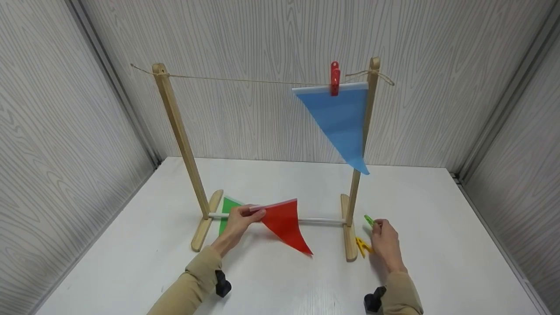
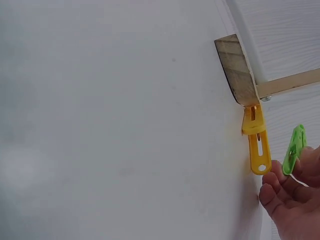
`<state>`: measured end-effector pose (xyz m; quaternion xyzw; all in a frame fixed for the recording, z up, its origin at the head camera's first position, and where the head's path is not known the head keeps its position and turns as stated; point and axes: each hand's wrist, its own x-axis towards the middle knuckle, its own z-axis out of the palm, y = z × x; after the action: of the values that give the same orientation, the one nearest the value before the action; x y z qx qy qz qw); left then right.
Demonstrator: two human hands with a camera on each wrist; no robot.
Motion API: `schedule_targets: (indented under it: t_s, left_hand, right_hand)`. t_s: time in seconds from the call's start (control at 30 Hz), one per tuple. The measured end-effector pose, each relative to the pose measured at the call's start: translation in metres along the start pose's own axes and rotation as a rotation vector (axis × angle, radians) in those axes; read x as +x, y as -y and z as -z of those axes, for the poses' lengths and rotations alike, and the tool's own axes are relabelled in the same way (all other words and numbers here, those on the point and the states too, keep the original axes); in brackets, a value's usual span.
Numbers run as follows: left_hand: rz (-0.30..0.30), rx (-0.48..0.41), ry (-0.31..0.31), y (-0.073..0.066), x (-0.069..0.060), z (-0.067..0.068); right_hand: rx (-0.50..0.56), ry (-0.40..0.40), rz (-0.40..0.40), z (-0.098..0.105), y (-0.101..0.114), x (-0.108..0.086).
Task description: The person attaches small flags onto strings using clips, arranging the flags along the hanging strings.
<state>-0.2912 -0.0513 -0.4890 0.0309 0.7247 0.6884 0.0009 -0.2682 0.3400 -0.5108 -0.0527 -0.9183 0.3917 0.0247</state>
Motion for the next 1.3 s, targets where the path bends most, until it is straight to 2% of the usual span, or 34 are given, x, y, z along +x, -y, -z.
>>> schedule_targets:
  t_s: [0.17, 0.33, 0.5, 0.63, 0.73, 0.83, 0.93, 1.1, 1.3]
  left_hand:
    - [0.001, -0.033, -0.025, -0.003, 0.001, 0.000]
    - [-0.035, -0.038, -0.043, -0.006, 0.002, 0.000]
    - [-0.081, -0.039, -0.036, -0.010, 0.002, 0.002]
    - [-0.127, -0.046, -0.025, -0.015, 0.003, 0.005]
    - [-0.157, -0.042, -0.027, -0.019, 0.004, 0.007]
    - [-0.187, -0.031, -0.025, -0.023, 0.005, 0.010]
    - [-0.214, -0.016, -0.022, -0.026, 0.005, 0.012]
    - [-0.243, -0.017, -0.022, -0.031, 0.008, 0.014]
    - [-0.262, -0.028, -0.026, -0.040, 0.006, 0.016]
  right_hand:
    - [0.126, -0.057, -0.037, 0.001, 0.005, -0.002]
    - [0.296, -0.133, -0.031, 0.003, 0.007, -0.002]
    - [0.531, -0.157, 0.003, 0.004, 0.005, 0.000]
    - [0.761, -0.149, 0.013, 0.007, 0.005, 0.000]
    - [0.946, -0.106, 0.040, 0.011, 0.008, -0.002]
    - [1.141, -0.073, 0.103, 0.014, 0.012, -0.005]
    - [1.275, -0.036, 0.183, 0.016, 0.017, -0.007]
    - [1.326, -0.007, 0.285, 0.019, 0.027, -0.009]
    - [1.313, -0.042, 0.386, 0.020, 0.043, -0.011]
